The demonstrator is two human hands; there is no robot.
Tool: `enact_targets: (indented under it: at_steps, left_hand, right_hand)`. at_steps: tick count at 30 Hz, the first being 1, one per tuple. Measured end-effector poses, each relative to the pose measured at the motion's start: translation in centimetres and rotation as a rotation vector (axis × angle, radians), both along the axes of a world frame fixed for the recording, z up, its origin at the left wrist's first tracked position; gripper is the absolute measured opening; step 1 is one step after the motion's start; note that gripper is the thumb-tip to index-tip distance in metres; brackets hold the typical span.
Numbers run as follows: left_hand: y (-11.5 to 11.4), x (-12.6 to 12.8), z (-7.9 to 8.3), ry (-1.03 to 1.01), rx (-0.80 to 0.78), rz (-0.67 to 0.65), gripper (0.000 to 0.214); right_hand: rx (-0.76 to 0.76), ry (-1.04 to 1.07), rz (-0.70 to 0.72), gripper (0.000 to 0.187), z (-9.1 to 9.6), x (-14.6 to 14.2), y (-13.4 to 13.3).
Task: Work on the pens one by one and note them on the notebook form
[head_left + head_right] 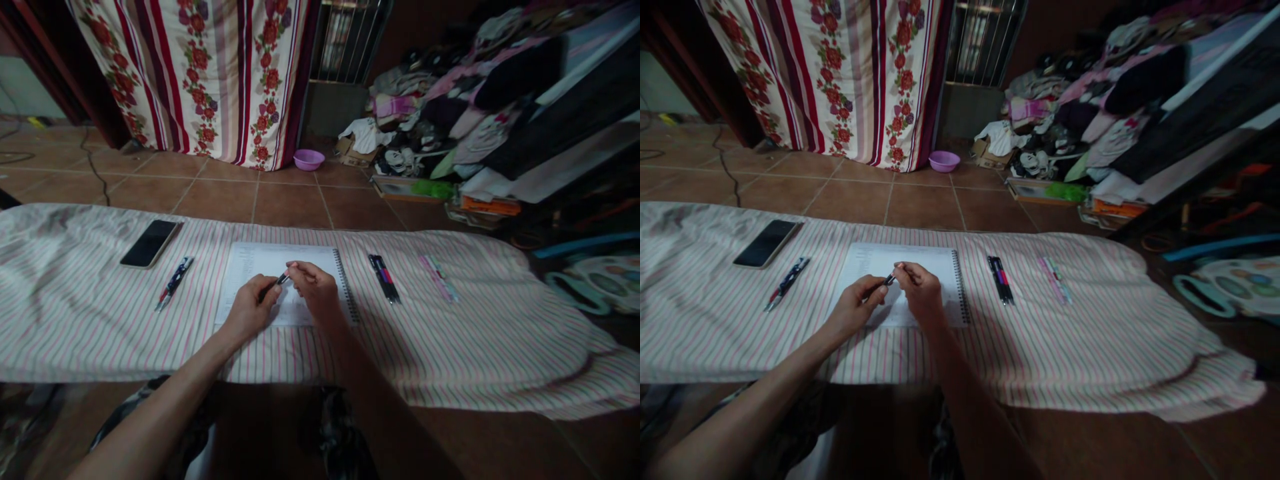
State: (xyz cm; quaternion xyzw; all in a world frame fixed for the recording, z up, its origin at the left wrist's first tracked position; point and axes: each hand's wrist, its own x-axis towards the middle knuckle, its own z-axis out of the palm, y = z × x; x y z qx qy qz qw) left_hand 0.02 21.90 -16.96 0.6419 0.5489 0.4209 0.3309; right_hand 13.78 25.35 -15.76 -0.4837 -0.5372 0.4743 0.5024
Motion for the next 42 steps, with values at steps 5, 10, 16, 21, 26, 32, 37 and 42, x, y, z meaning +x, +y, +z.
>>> enact_targets:
  at_steps: [5,10,16,21,26,32,37,42]
  left_hand:
    - [0.2,-0.3,-0.4,0.032,0.098,-0.014,0.02]
    - [0.4,-0.6,-0.9,-0.03,0.118,-0.01,0.023]
    - [0.2,-1.0,-0.4,0.077,0.325,0.003,0.021]
    - [0.0,-1.3,-0.2,0.184,0.447,0.011,0.025]
    - [0.0,-1.3,-0.1,0.204,0.531,0.006,0.024]
    - [0.0,-1.2,0.1,0.255,0.568,0.026,0.024]
    - [0.0,-1.1,-0.3,0.296,0.529,0.037,0.019]
    - [0.1,-1.2,-0.8,0.384,0.511,0.045,0.02]
  right_hand:
    - [0.115,-0.111,0.037,0.025,0.2,0.2,-0.3]
    - [0.411,-0.246,0.022,0.018,0.8,0.1,-1.1]
    - [0.715,-0.334,0.06,0.024,1.6,-0.1,-2.3]
    - [0.83,-0.41,0.088,0.027,1.8,-0.2,-2.9]
    - [0.842,-0.431,0.112,0.031,1.7,-0.2,-3.2]
    - [0.857,-0.437,0.077,0.026,1.8,-0.4,-3.2]
    - [0.661,-0.344,-0.018,0.013,1.8,-0.5,-3.1]
    - [0.559,-0.3,-0.022,0.006,1.4,-0.4,-2.8]
